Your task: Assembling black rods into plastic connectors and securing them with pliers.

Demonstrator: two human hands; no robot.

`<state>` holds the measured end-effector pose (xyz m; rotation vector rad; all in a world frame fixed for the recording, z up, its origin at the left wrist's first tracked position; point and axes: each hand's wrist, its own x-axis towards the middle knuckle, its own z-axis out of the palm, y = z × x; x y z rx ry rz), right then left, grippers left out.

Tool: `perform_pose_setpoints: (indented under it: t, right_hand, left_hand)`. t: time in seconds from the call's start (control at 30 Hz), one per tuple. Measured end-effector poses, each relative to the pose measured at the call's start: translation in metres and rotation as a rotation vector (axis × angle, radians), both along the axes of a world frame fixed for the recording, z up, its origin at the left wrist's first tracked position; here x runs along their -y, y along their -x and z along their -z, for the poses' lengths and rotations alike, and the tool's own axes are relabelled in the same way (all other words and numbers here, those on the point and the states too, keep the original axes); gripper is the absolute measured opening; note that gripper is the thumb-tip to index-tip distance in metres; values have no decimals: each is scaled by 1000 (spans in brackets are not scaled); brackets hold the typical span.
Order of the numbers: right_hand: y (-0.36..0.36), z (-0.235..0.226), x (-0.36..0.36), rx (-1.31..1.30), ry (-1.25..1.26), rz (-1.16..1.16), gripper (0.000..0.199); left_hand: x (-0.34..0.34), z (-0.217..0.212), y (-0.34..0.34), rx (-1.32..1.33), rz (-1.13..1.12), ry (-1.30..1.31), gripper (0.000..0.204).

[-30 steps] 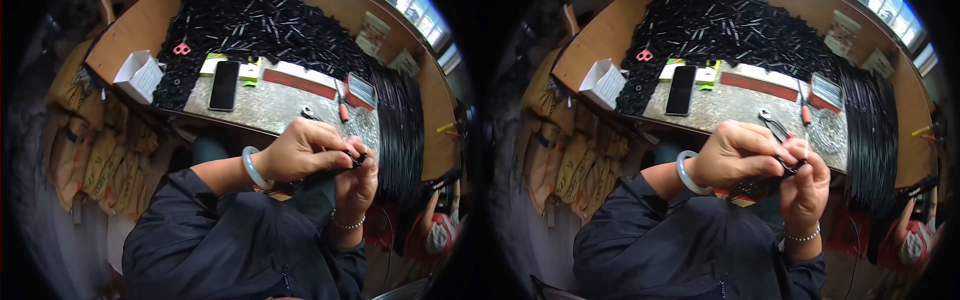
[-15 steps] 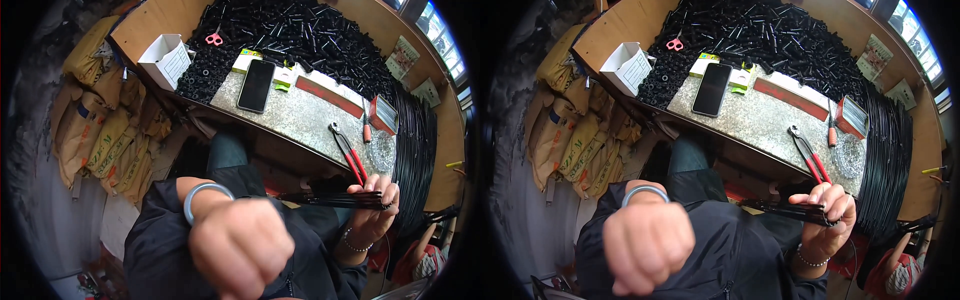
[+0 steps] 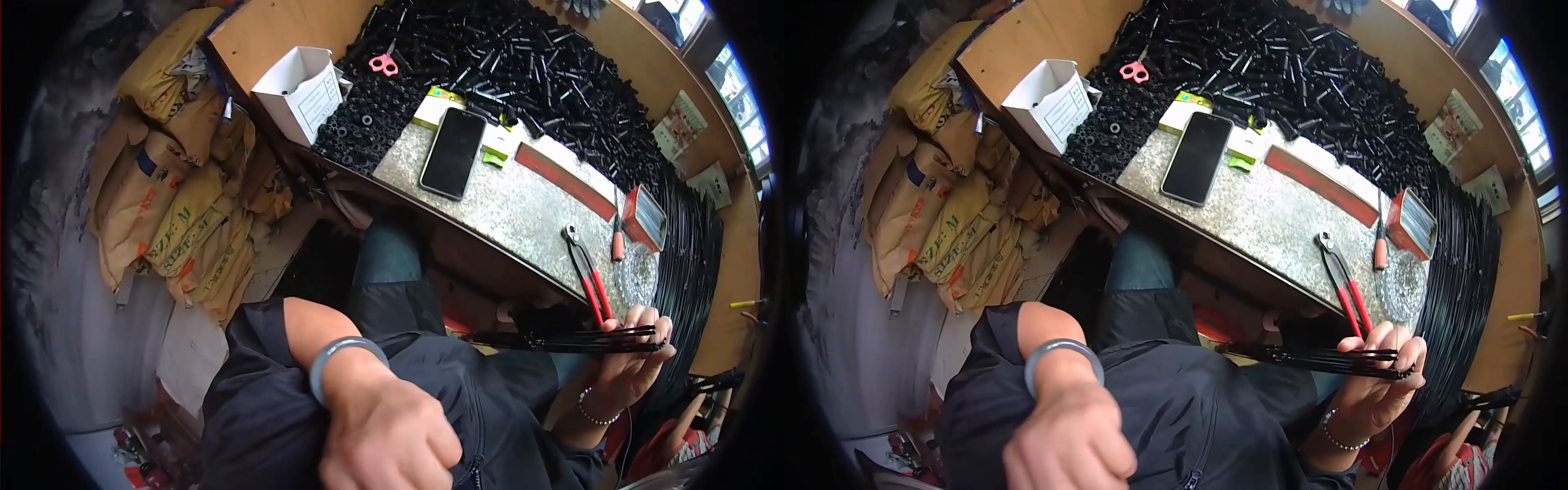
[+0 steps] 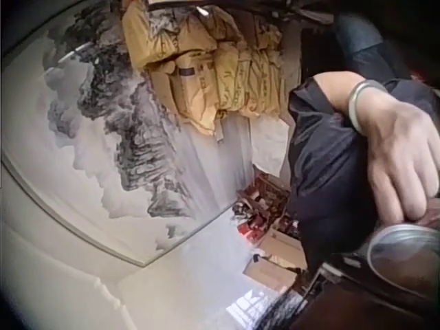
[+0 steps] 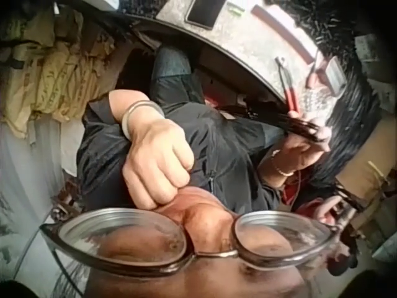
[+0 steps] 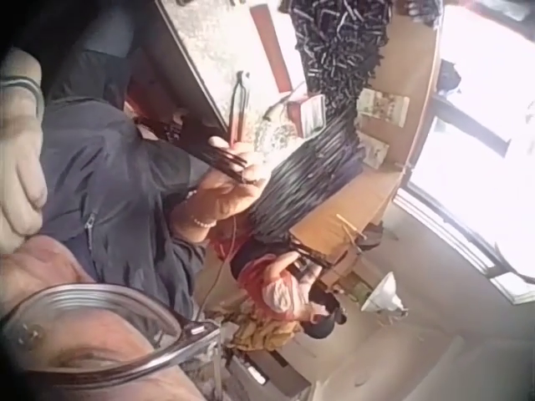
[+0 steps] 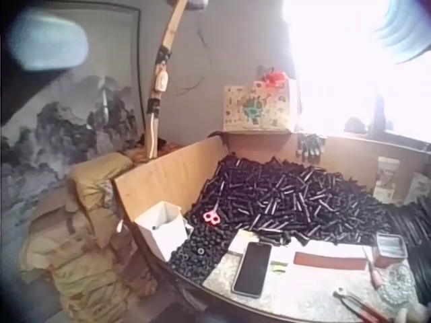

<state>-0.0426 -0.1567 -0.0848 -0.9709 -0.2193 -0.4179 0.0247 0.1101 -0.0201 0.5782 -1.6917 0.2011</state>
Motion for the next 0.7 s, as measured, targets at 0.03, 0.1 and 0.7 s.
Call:
perform_pose_setpoints:
  t: [0.03,0.1,0.7]
  right_hand:
    - [-2,0,3,-10,13,-10,33]
    - [-1,1,9,-1,8,-6,33]
    - [-2,8,11,-39,127,83,26]
  left_hand:
    - [-4,10,3,28,-19,-66,27]
    - [-7,35,3,216,-270,-317,17]
    - [-133,228,-273,160,-1834,-1138,29]
